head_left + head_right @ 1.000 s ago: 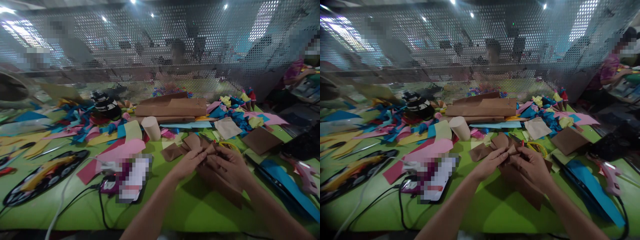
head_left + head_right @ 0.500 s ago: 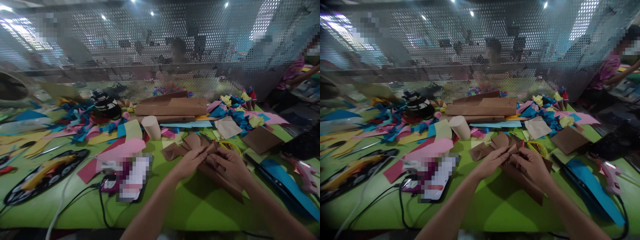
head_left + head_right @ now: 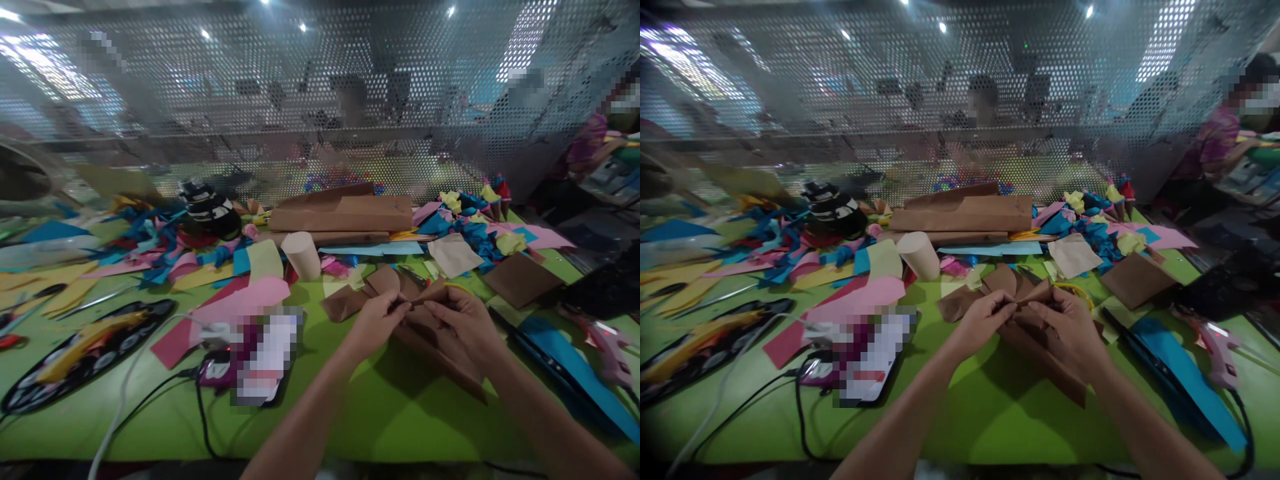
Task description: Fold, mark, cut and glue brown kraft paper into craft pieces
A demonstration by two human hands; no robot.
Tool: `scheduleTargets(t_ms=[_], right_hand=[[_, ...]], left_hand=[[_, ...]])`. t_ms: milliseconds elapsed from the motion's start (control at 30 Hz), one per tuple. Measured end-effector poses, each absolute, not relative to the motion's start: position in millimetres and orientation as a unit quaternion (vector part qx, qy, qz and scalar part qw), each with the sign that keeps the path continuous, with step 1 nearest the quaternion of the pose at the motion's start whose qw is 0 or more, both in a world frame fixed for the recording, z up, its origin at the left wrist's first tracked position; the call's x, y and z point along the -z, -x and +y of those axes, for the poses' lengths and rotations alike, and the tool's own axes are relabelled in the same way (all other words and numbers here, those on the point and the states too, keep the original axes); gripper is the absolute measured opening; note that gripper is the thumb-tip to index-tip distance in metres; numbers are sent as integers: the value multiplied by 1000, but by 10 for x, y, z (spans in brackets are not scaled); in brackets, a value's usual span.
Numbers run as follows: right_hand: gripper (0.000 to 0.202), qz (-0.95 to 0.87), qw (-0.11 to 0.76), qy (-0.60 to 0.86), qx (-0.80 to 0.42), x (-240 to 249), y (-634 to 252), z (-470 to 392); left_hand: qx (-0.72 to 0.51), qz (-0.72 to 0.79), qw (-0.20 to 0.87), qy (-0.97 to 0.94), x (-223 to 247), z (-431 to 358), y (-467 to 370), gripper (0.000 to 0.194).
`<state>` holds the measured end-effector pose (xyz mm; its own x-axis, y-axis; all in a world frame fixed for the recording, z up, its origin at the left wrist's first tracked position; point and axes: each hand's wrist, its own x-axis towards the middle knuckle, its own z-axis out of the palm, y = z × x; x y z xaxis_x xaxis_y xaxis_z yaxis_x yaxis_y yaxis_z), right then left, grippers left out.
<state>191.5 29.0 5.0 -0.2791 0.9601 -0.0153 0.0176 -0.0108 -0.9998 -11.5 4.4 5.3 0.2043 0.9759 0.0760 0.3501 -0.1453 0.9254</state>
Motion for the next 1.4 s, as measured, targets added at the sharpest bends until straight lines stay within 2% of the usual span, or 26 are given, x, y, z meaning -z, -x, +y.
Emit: scheduleTargets(t_ms=[267, 733, 867, 1000, 1233, 1400], right_hand=[[21, -550, 453, 444, -543, 2, -1953, 314], [25, -568, 454, 454, -515, 2, -1951, 311], [24, -582, 449, 460, -498, -63, -1933, 284], [14, -586, 437, 428, -532, -180, -1851, 204], [15, -601, 414, 407, -549, -183, -1792, 150], [12, -642, 426, 380, -512, -175, -1811, 184]], left_hand=[[-393, 509, 411, -646, -75, 40, 140, 31], [-390, 510, 370, -671, -93, 6, 82, 16], [-393, 505, 416, -646, -126, 4, 99, 21], [-394, 477, 474, -626, -112, 11, 110, 32], [-378, 440, 544, -606, -19, 35, 79, 32], [-370, 462, 457, -664, -25, 34, 89, 31]])
